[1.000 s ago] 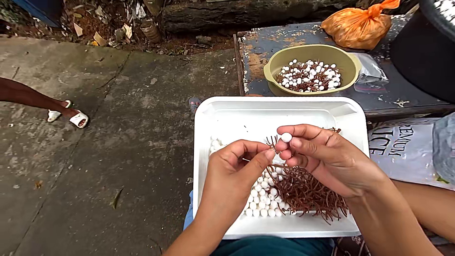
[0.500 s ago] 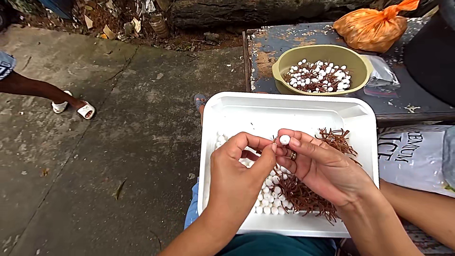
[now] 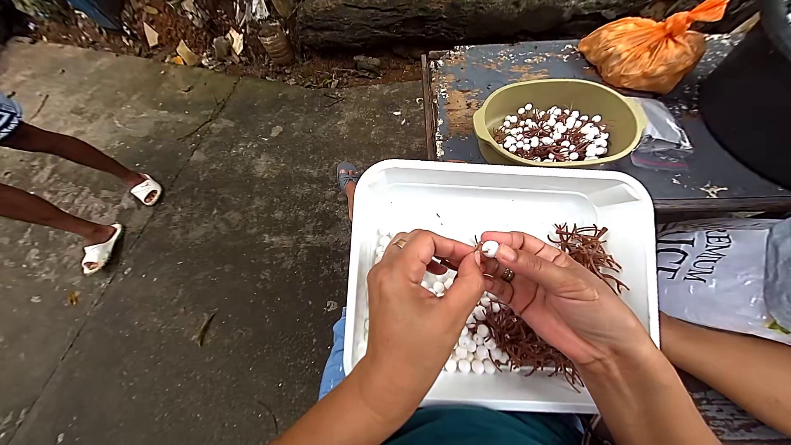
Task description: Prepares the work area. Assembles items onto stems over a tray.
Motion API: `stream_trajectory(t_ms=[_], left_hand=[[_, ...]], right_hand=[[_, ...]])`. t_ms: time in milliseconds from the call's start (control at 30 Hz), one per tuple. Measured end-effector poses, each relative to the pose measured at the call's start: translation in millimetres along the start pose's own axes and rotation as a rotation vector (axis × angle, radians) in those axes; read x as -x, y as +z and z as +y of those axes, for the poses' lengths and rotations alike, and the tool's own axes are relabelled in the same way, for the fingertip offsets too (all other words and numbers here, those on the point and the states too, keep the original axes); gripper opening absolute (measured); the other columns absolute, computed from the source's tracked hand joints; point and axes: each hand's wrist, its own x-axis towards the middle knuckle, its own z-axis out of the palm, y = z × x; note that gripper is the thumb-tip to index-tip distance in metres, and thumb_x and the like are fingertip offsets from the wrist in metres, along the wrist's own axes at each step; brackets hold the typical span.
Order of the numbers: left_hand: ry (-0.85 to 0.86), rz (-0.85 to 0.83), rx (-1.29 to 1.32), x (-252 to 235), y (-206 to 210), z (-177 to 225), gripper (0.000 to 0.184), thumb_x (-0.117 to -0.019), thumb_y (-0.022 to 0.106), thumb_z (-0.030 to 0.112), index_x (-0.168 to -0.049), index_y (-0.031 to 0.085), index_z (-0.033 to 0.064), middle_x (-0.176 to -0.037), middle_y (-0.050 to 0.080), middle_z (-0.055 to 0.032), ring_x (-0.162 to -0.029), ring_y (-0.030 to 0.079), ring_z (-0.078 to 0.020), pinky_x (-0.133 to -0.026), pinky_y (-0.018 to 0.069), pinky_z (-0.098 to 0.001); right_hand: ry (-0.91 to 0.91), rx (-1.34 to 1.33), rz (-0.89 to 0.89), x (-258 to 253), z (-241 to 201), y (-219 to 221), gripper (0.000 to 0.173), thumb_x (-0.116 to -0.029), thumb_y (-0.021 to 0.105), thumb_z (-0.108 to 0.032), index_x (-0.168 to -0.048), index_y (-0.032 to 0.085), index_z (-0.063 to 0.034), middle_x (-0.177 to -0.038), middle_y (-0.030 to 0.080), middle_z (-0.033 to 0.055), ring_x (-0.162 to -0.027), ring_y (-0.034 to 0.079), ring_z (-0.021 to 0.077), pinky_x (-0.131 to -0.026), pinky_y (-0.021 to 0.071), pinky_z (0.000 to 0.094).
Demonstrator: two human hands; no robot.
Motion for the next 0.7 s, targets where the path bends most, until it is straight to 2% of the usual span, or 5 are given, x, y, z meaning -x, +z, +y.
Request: stream_trajectory(t_ms=[133,433,567,700], left_hand=[[0.001,0.005,-0.004,-0.3,-0.3,-0.3,0.003,-0.0855,0.069,0.012,-0.088,0.07,0.0127,-0.082,0.068,0.0086,-0.08,0.065,-0.0002,-0.071,0.0538,-0.015],[0.019,-0.012,-0.04,-0.6,0.1,-0.7,0.003,-0.0853,0.069,0.013,-0.088,0.07,0.0142,-0.081,0.067,0.0092,-0.08,0.065,-0.0003,-0.071,0.0542,-0.0156],[0.04,-0.034,-0.042,0.4,1.5,-1.1,0.003,-0.0866,0.069,0.012,-0.088,0.071,0.0133,-0.081,0.068,0.0091,-0.08,0.065,-0.0005,-0.073,0.0544,-0.0166],[-0.059,-0.069,0.039,-0.3,-1.3,0.3,0.003,-0.0887,0.07,0.012,-0.09,0.072,0.0131,-0.082,0.069,0.0072,-0.078,0.067,-0.0019,-0.07,0.0562,-0.0165]], right_hand=[[-0.102,0.076,-0.005,0.5,2.5,0.2,0.016,-0.0952,0.064,0.001,-0.1,0.077,-0.0072,-0.093,0.076,0.0108,-0.082,0.075,0.0133,-0.078,0.0627,0.0262],[-0.109,0.1,0.021,0.4,1.1,1.6,0.016,-0.0942,0.064,0.001,-0.098,0.077,-0.0073,-0.091,0.076,0.0107,-0.079,0.075,0.0133,-0.076,0.0631,0.0264],[-0.179,0.173,0.023,2.3,3.7,2.5,0.015,-0.0927,0.067,0.002,-0.098,0.078,-0.0075,-0.093,0.076,0.0102,-0.081,0.075,0.0127,-0.076,0.063,0.0264],[-0.239,0.302,0.014,3.4,0.4,-1.3,0.014,-0.0912,0.071,-0.001,-0.101,0.078,-0.0086,-0.096,0.076,0.0079,-0.082,0.075,0.0126,-0.077,0.0633,0.0274]])
